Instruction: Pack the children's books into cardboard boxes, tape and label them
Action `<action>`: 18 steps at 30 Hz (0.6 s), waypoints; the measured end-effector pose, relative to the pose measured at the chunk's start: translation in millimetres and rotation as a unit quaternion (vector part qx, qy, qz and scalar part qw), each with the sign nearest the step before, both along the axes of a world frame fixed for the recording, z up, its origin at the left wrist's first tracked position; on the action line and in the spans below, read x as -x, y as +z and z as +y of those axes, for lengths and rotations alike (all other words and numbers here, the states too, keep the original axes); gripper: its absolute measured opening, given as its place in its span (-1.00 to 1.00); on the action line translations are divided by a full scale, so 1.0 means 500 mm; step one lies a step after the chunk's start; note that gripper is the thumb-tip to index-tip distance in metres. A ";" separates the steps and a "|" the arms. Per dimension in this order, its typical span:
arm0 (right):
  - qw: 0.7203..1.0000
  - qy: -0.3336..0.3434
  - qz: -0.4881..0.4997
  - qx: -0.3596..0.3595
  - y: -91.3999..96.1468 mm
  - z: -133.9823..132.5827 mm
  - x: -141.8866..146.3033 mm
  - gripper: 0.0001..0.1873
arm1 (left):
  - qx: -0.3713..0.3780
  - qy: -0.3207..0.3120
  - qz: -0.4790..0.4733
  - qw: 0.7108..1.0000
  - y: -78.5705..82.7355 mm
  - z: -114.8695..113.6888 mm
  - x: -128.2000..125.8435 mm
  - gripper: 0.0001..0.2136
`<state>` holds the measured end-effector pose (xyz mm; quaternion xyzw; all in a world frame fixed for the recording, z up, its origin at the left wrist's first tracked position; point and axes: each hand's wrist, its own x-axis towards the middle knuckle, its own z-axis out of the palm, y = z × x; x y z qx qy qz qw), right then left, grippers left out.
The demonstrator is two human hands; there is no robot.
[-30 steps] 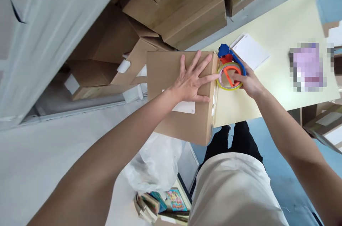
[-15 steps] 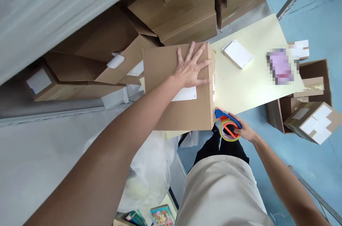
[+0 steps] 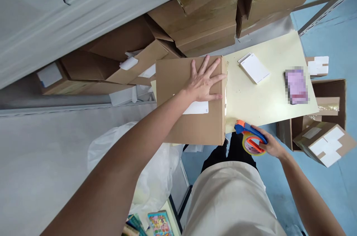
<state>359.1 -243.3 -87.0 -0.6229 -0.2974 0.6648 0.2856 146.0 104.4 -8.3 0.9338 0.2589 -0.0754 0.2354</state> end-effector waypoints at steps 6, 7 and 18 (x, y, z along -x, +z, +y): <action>0.999 -0.031 -0.010 -0.010 0.035 -0.010 -0.074 -0.25 | -0.014 -0.004 -0.019 1.000 -0.009 -0.003 0.004 -0.31; 0.999 -0.036 -0.009 -0.016 0.038 -0.005 -0.078 -0.24 | -0.018 -0.008 -0.020 1.000 -0.010 -0.005 0.005 -0.31; 0.986 -0.097 -0.086 -0.107 0.037 0.138 -0.093 -0.21 | -0.005 -0.124 -0.044 0.991 -0.013 -0.099 0.072 -0.26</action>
